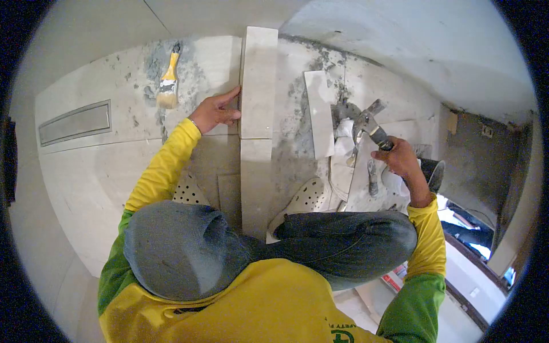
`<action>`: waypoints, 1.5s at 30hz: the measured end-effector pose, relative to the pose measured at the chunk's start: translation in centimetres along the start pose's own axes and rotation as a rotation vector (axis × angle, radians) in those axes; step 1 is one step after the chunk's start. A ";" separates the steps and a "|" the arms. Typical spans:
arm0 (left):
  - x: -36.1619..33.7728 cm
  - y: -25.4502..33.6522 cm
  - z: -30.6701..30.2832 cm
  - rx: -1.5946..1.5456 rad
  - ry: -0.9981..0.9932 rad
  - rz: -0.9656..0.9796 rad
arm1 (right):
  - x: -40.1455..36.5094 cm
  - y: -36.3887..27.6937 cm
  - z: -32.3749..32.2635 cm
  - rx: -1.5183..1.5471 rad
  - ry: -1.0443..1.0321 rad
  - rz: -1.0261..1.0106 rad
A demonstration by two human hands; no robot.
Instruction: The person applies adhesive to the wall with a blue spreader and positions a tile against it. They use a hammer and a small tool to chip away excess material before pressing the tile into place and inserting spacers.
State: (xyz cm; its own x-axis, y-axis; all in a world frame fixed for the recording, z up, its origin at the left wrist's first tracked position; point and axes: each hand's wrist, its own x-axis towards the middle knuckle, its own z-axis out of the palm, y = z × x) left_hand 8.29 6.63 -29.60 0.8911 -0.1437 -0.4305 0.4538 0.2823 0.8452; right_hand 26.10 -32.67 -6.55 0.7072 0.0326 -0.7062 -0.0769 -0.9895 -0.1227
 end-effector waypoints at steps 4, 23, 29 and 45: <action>-0.4 0.2 0.1 0.021 -0.007 -0.002 | -0.4 1.7 0.2 -0.010 0.035 -0.027; -0.1 -0.2 0.1 -0.027 -0.027 -0.075 | -1.3 2.1 0.0 0.015 -0.015 0.003; 0.0 -0.3 0.1 0.019 -0.008 -0.107 | -1.1 2.2 0.1 0.012 -0.018 0.006; -0.1 -0.3 -0.2 -0.001 0.046 -0.029 | -1.5 1.6 -0.4 -0.004 0.009 -0.014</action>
State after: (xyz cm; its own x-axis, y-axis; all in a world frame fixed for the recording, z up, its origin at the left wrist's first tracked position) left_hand 8.08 6.78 -29.84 0.8766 -0.1079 -0.4690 0.4794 0.2793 0.8320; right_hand 25.18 -34.33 -5.38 0.7145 0.0449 -0.6982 -0.0644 -0.9895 -0.1295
